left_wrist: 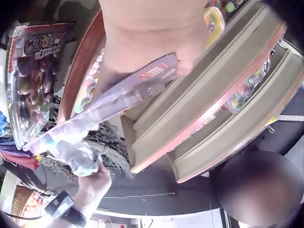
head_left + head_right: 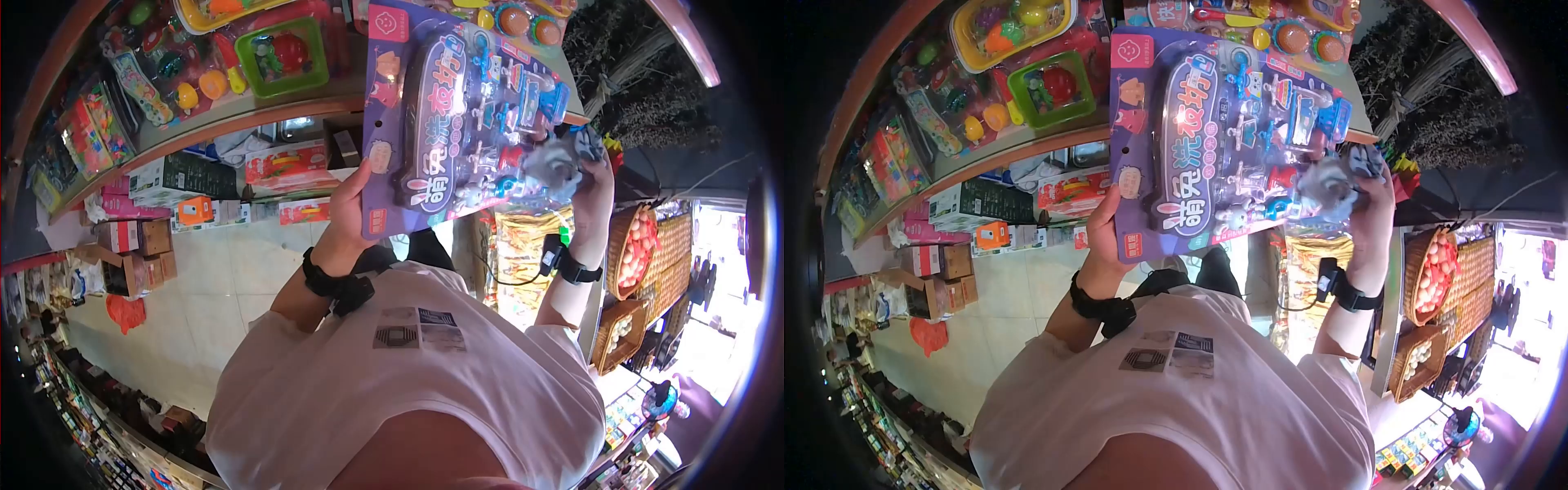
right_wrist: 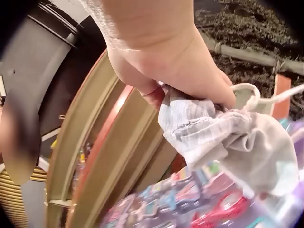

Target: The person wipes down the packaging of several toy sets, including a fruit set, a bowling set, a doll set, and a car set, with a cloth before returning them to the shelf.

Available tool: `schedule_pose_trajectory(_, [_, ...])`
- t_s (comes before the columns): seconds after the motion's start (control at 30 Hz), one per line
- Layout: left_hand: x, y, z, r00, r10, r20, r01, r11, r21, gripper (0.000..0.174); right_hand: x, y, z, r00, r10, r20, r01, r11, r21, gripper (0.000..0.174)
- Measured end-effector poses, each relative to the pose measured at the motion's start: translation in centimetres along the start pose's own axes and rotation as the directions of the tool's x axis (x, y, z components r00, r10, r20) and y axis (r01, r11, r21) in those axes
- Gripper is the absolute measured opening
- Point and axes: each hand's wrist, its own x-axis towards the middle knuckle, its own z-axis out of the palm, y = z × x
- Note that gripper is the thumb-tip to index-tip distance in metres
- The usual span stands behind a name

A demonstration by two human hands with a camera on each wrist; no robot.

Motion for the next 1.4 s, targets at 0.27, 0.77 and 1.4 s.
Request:
schedule_pose_trajectory(0.27, [-0.6,-0.2,1.8,0.998,-0.054,0.021,0.050,0.987,0.152,0.061,-4.4,-1.6,19.1,0.693,-0.505,0.514,0.721,0.484,-0.497,0.055])
schedule_pose_trajectory(0.77, [-0.4,-0.8,-2.7,0.997,-0.026,0.074,0.042,0.973,-0.226,0.064,-9.4,2.9,21.0,0.470,-0.095,0.878,0.871,0.211,-0.443,0.045])
schedule_pose_trajectory(1.4, [0.2,-0.5,-2.4,0.989,0.128,-0.079,-0.132,0.991,-0.038,0.064,-7.0,5.5,15.8,0.747,-0.195,0.635,0.664,0.198,-0.721,0.051])
